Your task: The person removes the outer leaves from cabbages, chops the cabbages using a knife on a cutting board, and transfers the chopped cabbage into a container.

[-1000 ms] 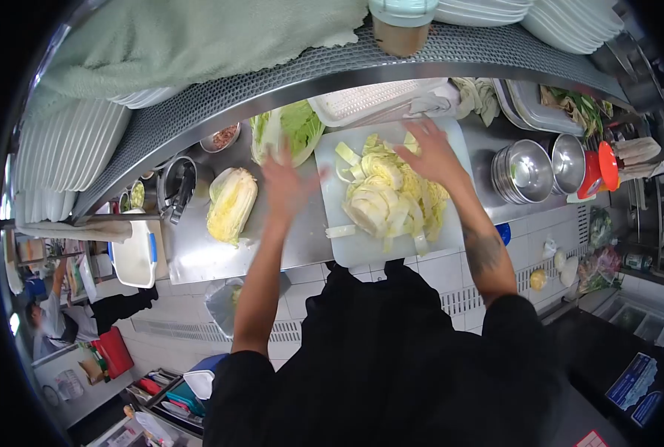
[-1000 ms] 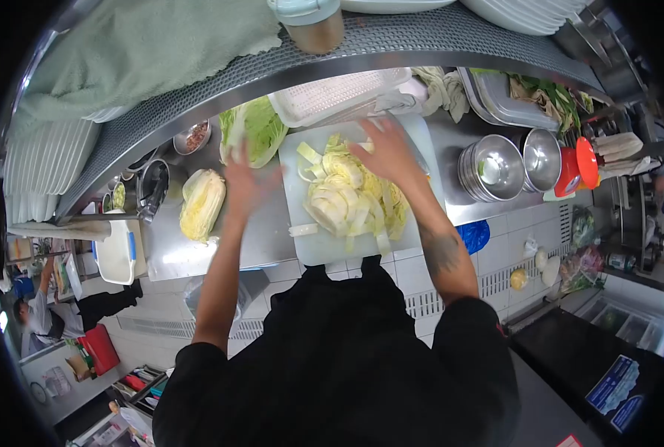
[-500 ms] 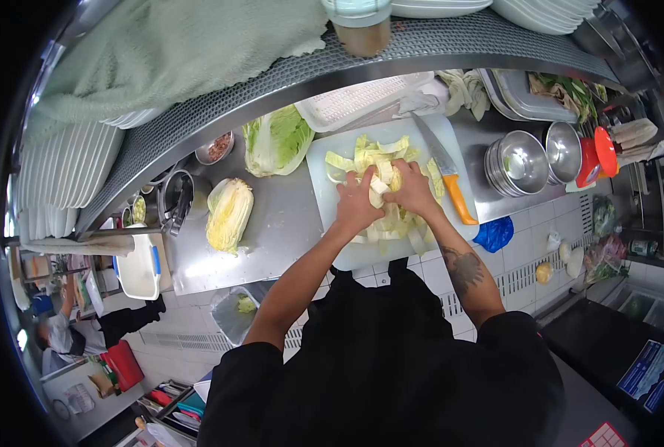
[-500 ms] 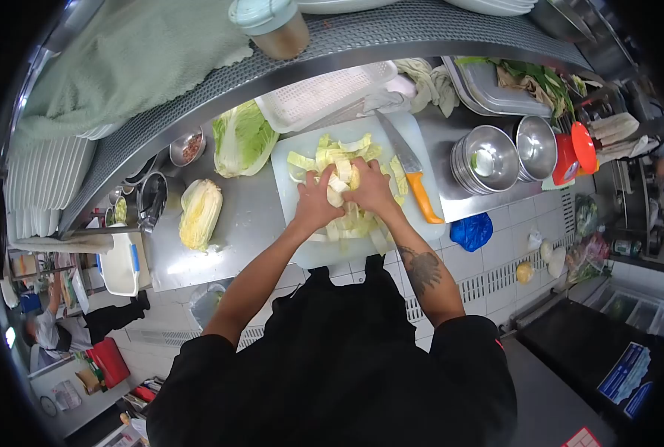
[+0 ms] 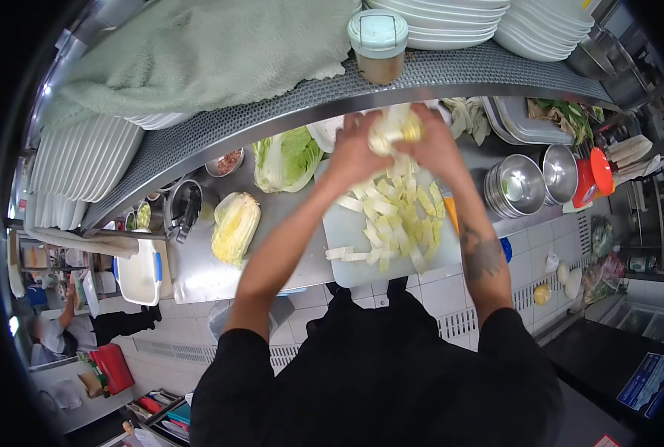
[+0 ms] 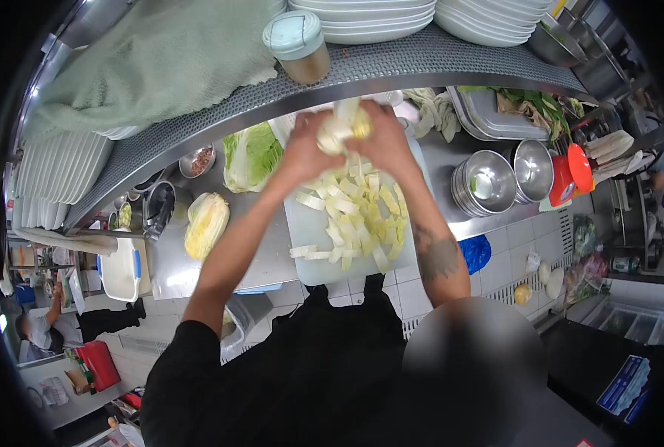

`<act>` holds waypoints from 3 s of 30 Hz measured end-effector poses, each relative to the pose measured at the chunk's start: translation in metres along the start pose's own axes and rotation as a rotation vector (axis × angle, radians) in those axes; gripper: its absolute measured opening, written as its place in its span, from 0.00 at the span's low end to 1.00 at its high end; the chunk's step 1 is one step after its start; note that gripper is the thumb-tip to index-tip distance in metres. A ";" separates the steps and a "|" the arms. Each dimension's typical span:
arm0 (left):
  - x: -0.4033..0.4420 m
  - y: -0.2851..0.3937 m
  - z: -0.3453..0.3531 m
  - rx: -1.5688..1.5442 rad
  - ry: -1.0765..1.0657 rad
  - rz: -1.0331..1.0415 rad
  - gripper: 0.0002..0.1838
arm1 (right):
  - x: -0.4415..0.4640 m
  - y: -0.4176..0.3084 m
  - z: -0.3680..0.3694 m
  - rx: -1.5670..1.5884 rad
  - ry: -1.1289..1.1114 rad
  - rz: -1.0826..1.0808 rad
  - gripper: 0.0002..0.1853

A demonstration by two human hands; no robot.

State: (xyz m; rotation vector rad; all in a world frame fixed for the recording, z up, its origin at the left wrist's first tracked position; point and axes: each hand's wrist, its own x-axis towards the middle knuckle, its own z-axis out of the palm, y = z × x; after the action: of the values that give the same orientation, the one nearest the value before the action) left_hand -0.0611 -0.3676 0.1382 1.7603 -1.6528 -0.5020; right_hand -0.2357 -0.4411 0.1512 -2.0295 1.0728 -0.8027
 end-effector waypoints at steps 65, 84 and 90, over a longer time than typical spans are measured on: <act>0.091 -0.060 -0.035 0.174 -0.351 0.066 0.43 | -0.131 0.089 0.020 -0.273 0.098 0.105 0.29; -0.189 -0.088 0.115 0.133 0.016 -0.107 0.64 | -0.136 0.127 0.083 -0.329 -0.089 -0.074 0.37; -0.165 -0.043 0.169 -0.116 0.285 -0.364 0.42 | -0.141 0.121 0.117 -0.130 -0.017 -0.025 0.25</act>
State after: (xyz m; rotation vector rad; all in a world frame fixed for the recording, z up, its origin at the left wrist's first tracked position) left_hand -0.1651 -0.2412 -0.0378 1.9506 -1.0934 -0.4716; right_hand -0.2638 -0.3364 -0.0398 -2.1585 1.1177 -0.7439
